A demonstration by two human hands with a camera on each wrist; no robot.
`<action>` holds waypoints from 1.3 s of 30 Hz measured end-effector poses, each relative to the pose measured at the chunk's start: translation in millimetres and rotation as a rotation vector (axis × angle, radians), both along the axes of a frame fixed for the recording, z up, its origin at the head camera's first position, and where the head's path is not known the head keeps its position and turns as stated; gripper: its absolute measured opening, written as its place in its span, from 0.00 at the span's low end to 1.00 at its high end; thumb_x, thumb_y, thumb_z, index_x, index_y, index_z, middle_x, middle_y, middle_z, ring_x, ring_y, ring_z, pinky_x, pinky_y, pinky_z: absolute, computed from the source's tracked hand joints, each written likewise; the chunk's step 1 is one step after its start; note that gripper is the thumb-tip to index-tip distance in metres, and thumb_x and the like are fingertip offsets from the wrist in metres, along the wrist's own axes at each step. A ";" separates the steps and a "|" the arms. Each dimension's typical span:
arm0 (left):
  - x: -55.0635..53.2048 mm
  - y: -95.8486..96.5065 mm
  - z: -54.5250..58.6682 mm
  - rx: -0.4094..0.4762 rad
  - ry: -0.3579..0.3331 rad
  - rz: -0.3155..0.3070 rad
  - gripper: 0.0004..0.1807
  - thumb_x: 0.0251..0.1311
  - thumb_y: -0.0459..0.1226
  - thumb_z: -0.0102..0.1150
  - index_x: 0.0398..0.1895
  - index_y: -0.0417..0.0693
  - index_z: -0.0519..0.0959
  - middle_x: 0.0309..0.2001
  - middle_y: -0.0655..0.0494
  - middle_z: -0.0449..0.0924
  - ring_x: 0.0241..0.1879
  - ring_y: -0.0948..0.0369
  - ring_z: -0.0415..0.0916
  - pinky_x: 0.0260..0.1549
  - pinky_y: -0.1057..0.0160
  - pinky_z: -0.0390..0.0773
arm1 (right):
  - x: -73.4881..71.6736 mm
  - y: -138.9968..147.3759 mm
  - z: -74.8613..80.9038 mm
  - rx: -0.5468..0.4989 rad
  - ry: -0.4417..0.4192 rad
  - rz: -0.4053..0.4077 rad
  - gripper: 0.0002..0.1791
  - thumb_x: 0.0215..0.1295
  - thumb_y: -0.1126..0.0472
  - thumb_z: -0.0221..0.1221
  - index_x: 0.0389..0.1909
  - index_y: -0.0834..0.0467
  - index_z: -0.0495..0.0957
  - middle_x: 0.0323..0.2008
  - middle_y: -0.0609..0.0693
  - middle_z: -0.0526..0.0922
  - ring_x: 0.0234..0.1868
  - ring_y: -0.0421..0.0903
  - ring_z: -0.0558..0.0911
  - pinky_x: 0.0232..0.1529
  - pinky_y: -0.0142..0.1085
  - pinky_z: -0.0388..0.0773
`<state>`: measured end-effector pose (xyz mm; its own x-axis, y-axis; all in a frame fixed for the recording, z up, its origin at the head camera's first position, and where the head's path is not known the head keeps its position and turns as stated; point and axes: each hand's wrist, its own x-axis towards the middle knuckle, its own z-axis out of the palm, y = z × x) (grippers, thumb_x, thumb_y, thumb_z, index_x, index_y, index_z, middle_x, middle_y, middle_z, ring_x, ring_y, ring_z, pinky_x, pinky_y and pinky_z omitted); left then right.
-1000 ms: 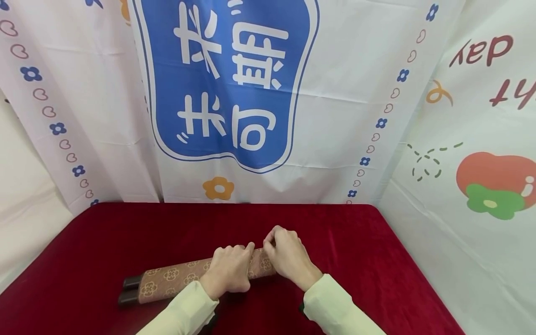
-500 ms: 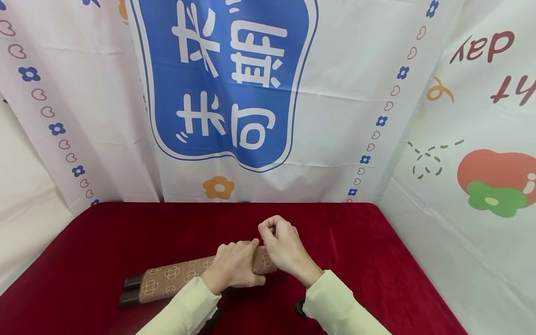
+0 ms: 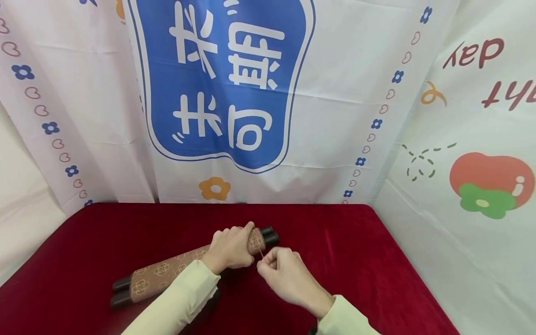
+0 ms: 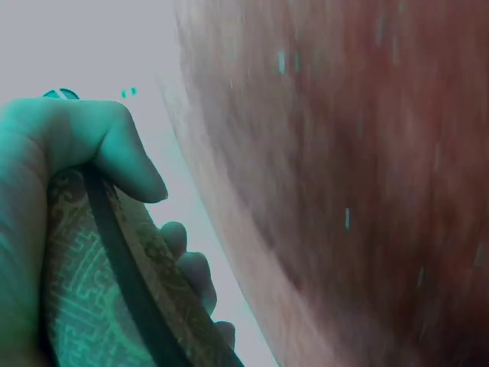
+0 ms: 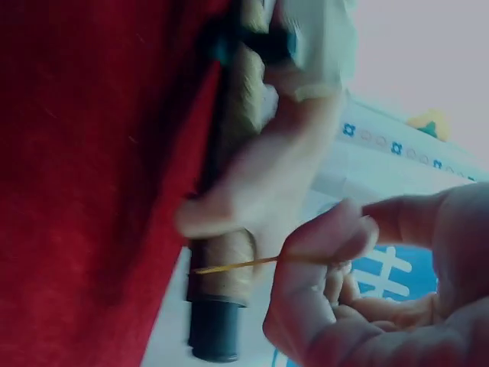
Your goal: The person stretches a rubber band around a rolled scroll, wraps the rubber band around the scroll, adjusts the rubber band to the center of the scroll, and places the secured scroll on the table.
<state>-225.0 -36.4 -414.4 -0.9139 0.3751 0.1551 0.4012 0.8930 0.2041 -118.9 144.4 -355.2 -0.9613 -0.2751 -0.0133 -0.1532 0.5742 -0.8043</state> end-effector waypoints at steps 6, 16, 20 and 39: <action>-27.2 -26.0 13.7 0.013 -0.073 0.053 0.45 0.41 0.42 0.66 0.72 0.55 0.74 0.41 0.47 0.88 0.30 0.49 0.81 0.26 0.49 0.75 | 33.1 14.8 -14.6 -0.006 -0.054 0.136 0.09 0.71 0.56 0.64 0.31 0.54 0.79 0.23 0.41 0.79 0.23 0.32 0.74 0.26 0.28 0.73; -48.1 -83.3 53.6 0.146 -0.213 0.151 0.42 0.45 0.50 0.69 0.70 0.57 0.74 0.43 0.52 0.83 0.40 0.51 0.79 0.36 0.49 0.75 | 44.0 46.1 -35.5 0.103 0.126 0.267 0.05 0.70 0.61 0.65 0.39 0.52 0.77 0.25 0.33 0.73 0.26 0.26 0.72 0.29 0.25 0.76; -29.4 -77.7 68.4 0.211 -0.246 0.014 0.44 0.45 0.65 0.73 0.66 0.60 0.76 0.42 0.56 0.82 0.41 0.56 0.78 0.37 0.53 0.75 | 24.1 50.4 -47.5 0.354 0.376 0.264 0.10 0.68 0.62 0.67 0.46 0.54 0.77 0.32 0.37 0.73 0.35 0.31 0.71 0.38 0.27 0.77; -8.9 -3.1 44.4 0.192 -0.129 -0.103 0.38 0.53 0.76 0.59 0.50 0.58 0.77 0.29 0.63 0.77 0.30 0.62 0.75 0.33 0.60 0.74 | 46.3 -55.4 7.2 1.123 1.179 0.214 0.09 0.60 0.53 0.63 0.23 0.50 0.76 0.22 0.44 0.73 0.26 0.41 0.70 0.28 0.30 0.69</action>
